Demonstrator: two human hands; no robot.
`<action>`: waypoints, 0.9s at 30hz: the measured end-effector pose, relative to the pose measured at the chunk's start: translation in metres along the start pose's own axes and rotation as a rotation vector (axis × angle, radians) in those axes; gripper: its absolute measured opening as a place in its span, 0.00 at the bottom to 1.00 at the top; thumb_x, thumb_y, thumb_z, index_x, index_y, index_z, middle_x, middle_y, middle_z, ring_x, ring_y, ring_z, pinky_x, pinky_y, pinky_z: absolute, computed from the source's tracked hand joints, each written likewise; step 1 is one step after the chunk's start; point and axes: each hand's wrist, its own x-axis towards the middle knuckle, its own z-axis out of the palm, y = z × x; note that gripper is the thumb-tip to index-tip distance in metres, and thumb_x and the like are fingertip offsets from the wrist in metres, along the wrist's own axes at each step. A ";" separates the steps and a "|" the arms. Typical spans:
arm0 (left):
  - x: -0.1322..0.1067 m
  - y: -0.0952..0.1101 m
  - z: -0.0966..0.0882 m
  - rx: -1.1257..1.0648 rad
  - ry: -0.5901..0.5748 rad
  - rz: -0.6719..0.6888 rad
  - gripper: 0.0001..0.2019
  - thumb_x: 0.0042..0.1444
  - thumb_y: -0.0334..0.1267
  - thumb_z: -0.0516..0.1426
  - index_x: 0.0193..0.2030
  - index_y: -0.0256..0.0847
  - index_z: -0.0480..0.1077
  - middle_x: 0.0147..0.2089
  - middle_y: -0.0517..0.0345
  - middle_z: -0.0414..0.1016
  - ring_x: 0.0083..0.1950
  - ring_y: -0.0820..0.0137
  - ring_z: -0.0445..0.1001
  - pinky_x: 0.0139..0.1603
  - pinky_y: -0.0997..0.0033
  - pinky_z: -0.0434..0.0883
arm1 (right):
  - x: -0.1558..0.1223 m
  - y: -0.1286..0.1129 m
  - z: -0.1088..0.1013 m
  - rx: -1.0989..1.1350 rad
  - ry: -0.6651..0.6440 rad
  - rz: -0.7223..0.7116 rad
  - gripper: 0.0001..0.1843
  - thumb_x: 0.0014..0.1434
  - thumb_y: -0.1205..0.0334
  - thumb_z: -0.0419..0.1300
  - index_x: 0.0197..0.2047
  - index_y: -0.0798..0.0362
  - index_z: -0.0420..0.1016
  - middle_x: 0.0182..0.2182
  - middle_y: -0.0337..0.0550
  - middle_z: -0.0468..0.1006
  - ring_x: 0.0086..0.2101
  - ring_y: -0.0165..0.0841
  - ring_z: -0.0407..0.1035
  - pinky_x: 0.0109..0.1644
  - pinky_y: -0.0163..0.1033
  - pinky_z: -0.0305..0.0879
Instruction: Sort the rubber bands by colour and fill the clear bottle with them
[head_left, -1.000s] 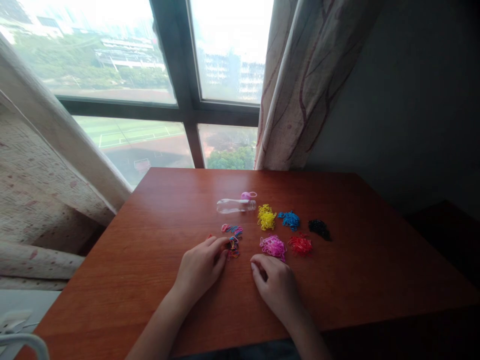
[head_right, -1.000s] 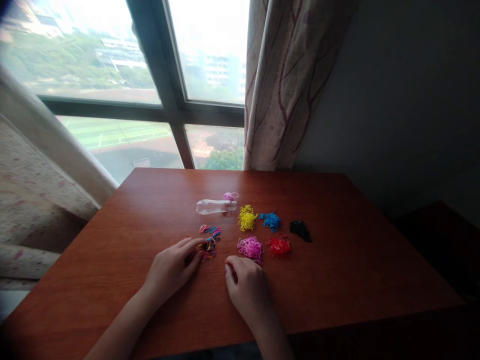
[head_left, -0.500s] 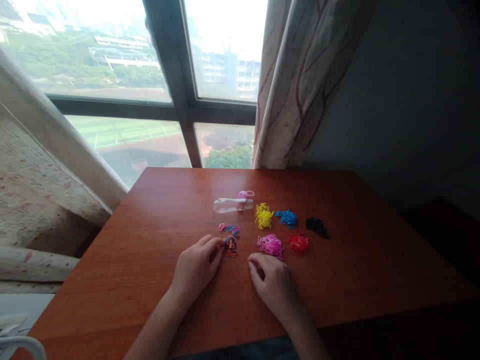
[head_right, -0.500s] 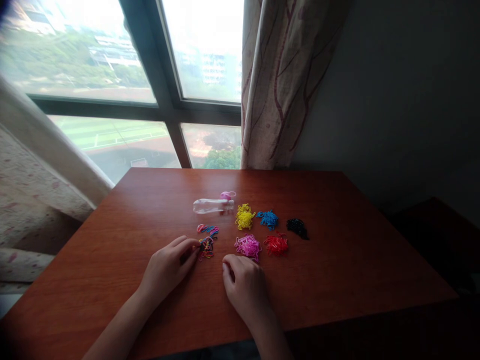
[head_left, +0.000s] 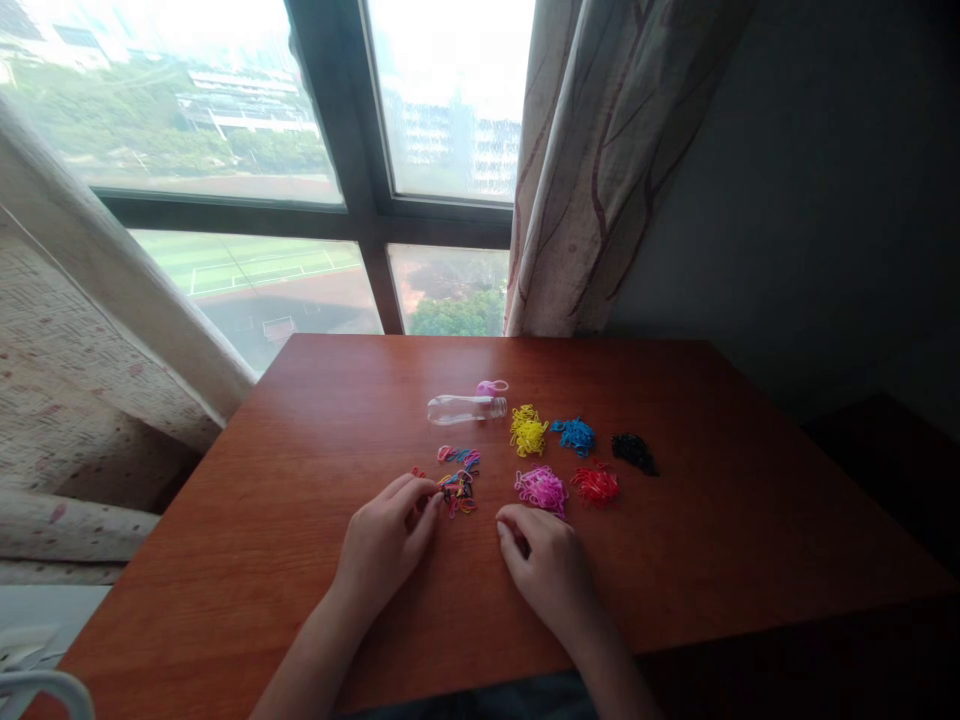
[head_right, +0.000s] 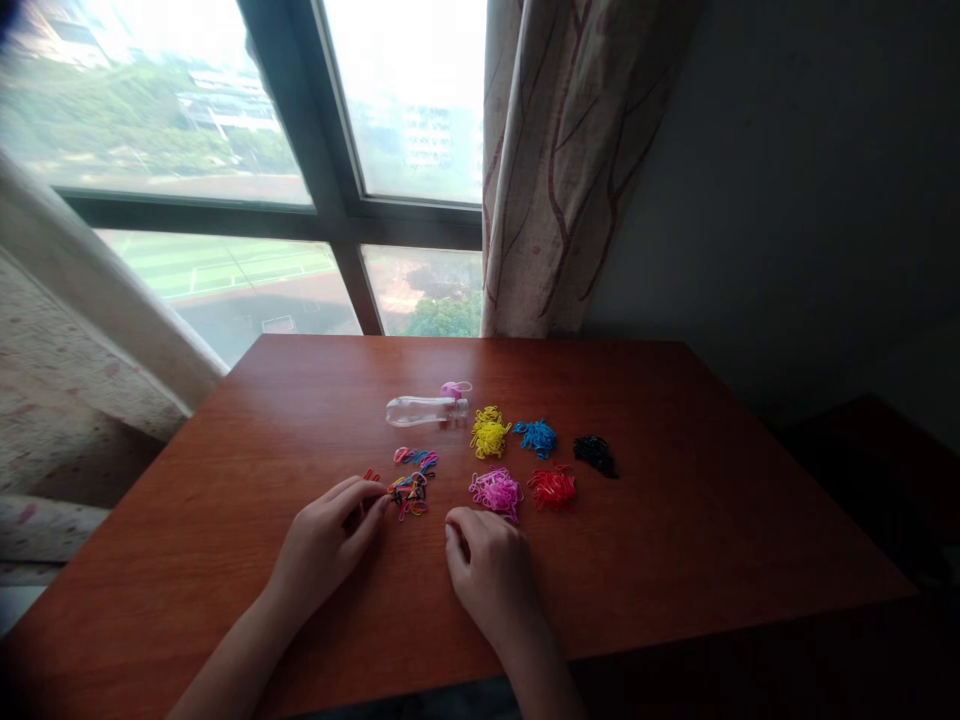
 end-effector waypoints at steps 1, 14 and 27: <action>0.000 0.000 0.000 -0.010 -0.001 0.004 0.10 0.65 0.42 0.51 0.39 0.42 0.71 0.34 0.59 0.73 0.31 0.71 0.70 0.35 0.72 0.66 | 0.000 0.000 0.000 -0.002 0.001 0.000 0.08 0.62 0.69 0.54 0.36 0.49 0.74 0.29 0.38 0.79 0.31 0.33 0.72 0.37 0.35 0.58; -0.007 0.002 -0.005 0.006 -0.012 -0.040 0.08 0.63 0.39 0.51 0.40 0.43 0.72 0.36 0.60 0.74 0.32 0.72 0.73 0.34 0.73 0.67 | 0.000 0.000 -0.001 -0.026 0.018 -0.014 0.09 0.62 0.69 0.54 0.36 0.50 0.75 0.29 0.39 0.79 0.31 0.32 0.72 0.36 0.34 0.59; 0.001 0.003 -0.009 0.142 0.007 -0.176 0.07 0.62 0.41 0.53 0.41 0.45 0.72 0.39 0.60 0.75 0.36 0.69 0.75 0.35 0.73 0.66 | 0.000 0.001 0.000 -0.032 0.015 -0.014 0.09 0.61 0.69 0.55 0.36 0.50 0.76 0.29 0.39 0.79 0.31 0.33 0.73 0.36 0.34 0.60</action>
